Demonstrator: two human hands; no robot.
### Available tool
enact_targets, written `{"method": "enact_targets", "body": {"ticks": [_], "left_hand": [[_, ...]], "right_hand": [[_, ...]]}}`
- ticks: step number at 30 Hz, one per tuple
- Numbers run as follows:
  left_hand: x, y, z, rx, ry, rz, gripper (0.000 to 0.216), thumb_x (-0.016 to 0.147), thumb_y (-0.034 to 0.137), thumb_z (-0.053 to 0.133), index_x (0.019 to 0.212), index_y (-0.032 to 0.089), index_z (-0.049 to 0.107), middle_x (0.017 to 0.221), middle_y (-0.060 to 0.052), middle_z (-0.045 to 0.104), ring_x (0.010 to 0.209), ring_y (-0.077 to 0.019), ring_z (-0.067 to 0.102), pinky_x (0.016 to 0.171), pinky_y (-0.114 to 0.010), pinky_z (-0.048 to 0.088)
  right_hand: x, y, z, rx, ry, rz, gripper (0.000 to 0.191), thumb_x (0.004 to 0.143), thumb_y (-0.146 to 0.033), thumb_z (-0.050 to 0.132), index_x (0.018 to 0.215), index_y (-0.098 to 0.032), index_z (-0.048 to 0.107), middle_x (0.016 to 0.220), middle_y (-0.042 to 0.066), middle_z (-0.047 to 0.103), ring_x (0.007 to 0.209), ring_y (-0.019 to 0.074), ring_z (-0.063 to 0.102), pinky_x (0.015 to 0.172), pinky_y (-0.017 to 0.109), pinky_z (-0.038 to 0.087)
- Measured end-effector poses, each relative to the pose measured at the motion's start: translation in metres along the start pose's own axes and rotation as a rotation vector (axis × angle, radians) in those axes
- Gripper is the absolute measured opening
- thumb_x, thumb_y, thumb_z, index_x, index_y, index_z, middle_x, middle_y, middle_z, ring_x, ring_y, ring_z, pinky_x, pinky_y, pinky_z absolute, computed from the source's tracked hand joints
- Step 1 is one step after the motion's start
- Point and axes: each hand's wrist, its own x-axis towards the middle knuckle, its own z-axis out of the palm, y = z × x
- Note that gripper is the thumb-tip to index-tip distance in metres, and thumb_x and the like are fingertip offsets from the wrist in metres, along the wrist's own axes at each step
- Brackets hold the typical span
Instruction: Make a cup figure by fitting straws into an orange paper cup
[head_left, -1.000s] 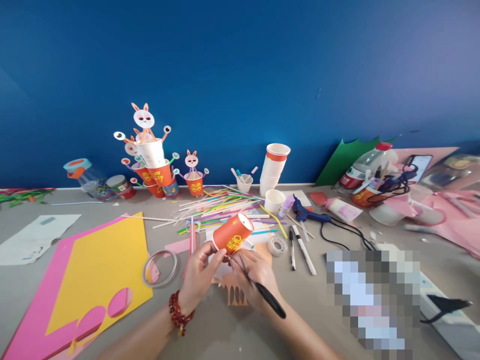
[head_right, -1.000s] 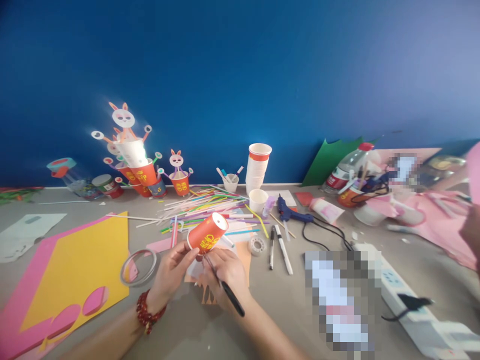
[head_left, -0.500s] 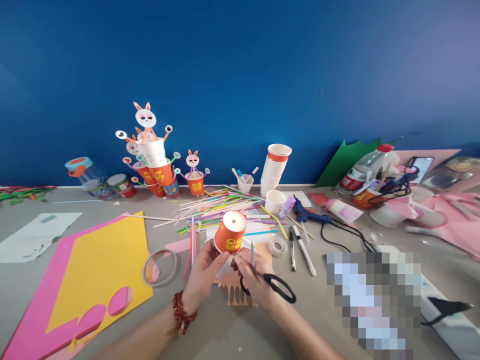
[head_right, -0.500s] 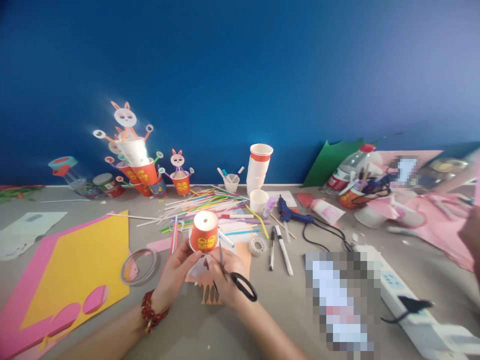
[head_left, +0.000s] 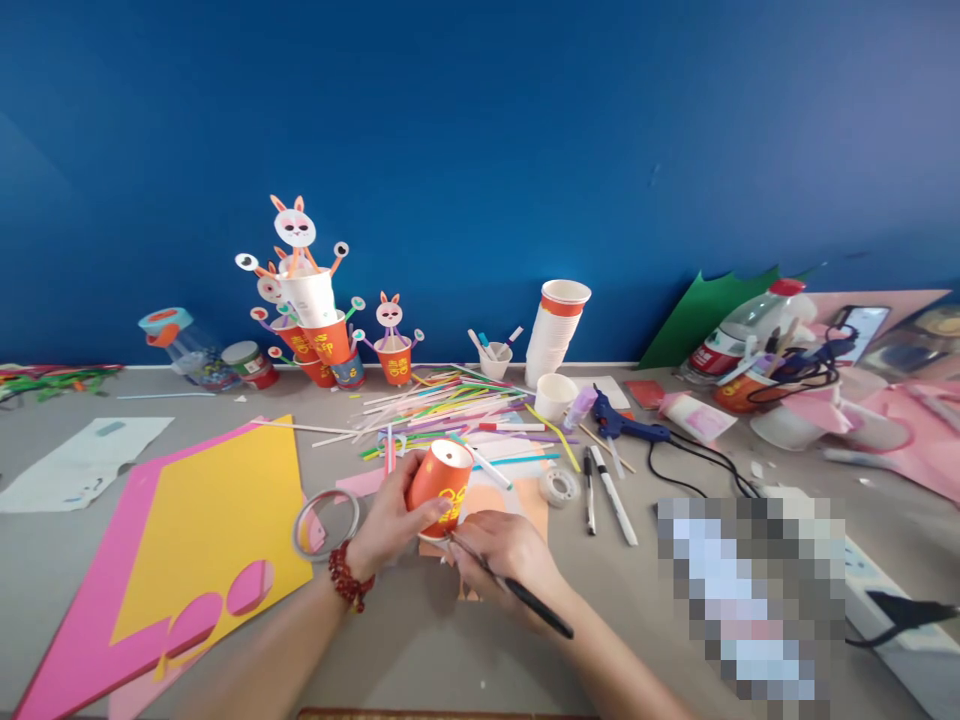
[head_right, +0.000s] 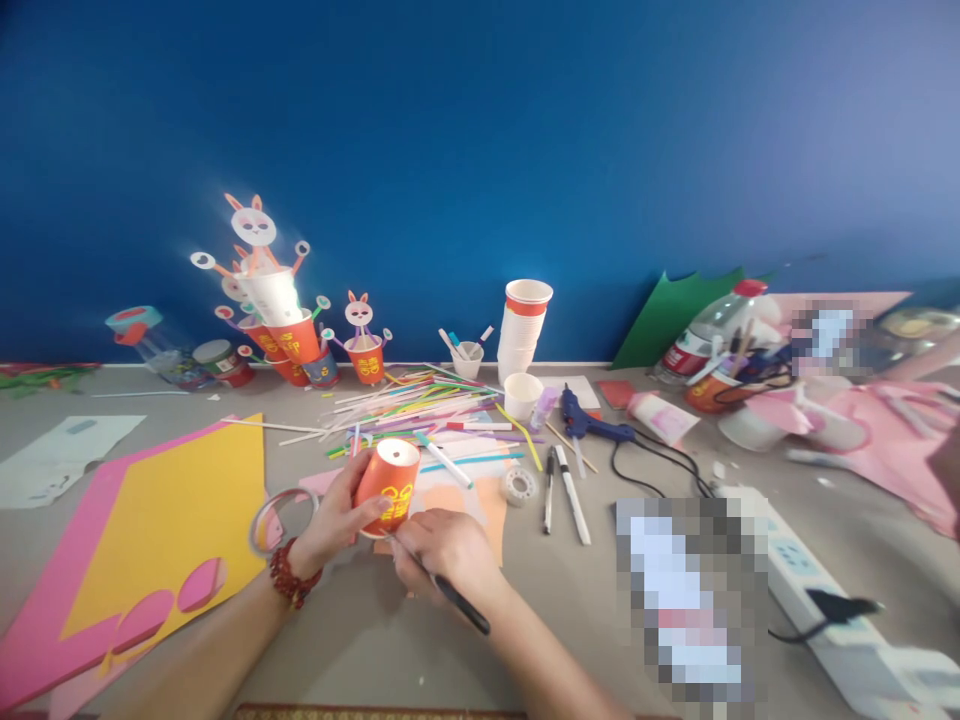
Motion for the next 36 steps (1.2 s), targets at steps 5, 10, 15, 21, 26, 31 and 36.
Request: {"method": "enact_targets", "body": {"ticks": [5, 10, 15, 21, 26, 31, 36], "left_hand": [[-0.001, 0.007, 0.006, 0.048, -0.001, -0.068, 0.046, 0.079, 0.036, 0.065, 0.119, 0.017, 0.053, 0.112, -0.009, 0.064, 0.098, -0.0253, 0.062, 0.082, -0.037, 0.052], [-0.005, 0.014, 0.01, 0.084, 0.03, -0.085, 0.047, 0.079, 0.036, 0.064, 0.12, 0.016, 0.054, 0.116, -0.009, 0.063, 0.101, -0.025, 0.061, 0.087, -0.037, 0.051], [-0.007, 0.01, 0.009, 0.103, 0.058, -0.031, 0.051, 0.078, 0.035, 0.066, 0.124, 0.018, 0.051, 0.114, -0.009, 0.064, 0.098, -0.0249, 0.061, 0.085, -0.037, 0.051], [-0.011, 0.006, 0.01, 0.075, 0.105, 0.045, 0.055, 0.077, 0.037, 0.068, 0.125, 0.018, 0.05, 0.114, -0.01, 0.063, 0.098, -0.0262, 0.061, 0.086, -0.039, 0.051], [-0.011, 0.005, 0.015, 0.065, 0.2, 0.119, 0.051, 0.076, 0.035, 0.07, 0.121, 0.018, 0.053, 0.111, -0.009, 0.064, 0.097, -0.0262, 0.061, 0.086, -0.04, 0.051], [-0.012, 0.003, 0.018, 0.013, 0.208, 0.168, 0.048, 0.075, 0.031, 0.071, 0.119, 0.02, 0.055, 0.11, -0.007, 0.064, 0.097, -0.025, 0.061, 0.087, -0.038, 0.051], [-0.014, 0.0, 0.022, -0.186, 0.21, 0.047, 0.056, 0.076, 0.031, 0.072, 0.125, 0.02, 0.049, 0.116, -0.011, 0.062, 0.105, -0.0272, 0.061, 0.09, -0.041, 0.051]], "right_hand": [[-0.002, 0.006, 0.006, -0.106, 0.054, -0.077, 0.027, 0.093, -0.019, 0.04, 0.073, -0.02, 0.059, 0.065, 0.003, 0.062, 0.06, 0.016, 0.057, 0.058, 0.025, 0.04], [-0.005, 0.003, 0.009, 0.135, 0.065, 0.097, 0.032, 0.095, -0.024, 0.038, 0.072, -0.018, 0.061, 0.063, 0.003, 0.061, 0.059, 0.0151, 0.057, 0.06, 0.025, 0.041], [-0.011, -0.001, 0.015, 0.523, -0.015, 0.479, 0.033, 0.095, -0.03, 0.043, 0.071, -0.018, 0.062, 0.059, -0.001, 0.058, 0.054, 0.0121, 0.054, 0.053, 0.022, 0.04], [-0.014, -0.002, 0.026, 0.937, 0.075, 0.618, 0.04, 0.094, -0.047, 0.046, 0.072, -0.016, 0.06, 0.059, 0.0, 0.057, 0.052, 0.0118, 0.054, 0.051, 0.022, 0.042], [-0.008, -0.007, 0.024, 1.002, 0.147, 0.653, 0.041, 0.091, -0.046, 0.048, 0.067, -0.016, 0.063, 0.054, 0.0, 0.057, 0.05, 0.012, 0.053, 0.051, 0.023, 0.042], [-0.007, -0.004, 0.019, 0.901, 0.103, 0.614, 0.038, 0.093, -0.039, 0.043, 0.066, -0.018, 0.061, 0.056, 0.0, 0.056, 0.052, 0.0132, 0.053, 0.05, 0.024, 0.042], [-0.006, 0.003, 0.007, 0.283, 0.15, 0.303, 0.033, 0.094, -0.025, 0.043, 0.065, -0.019, 0.056, 0.064, 0.002, 0.059, 0.063, 0.015, 0.055, 0.061, 0.026, 0.04]]}}
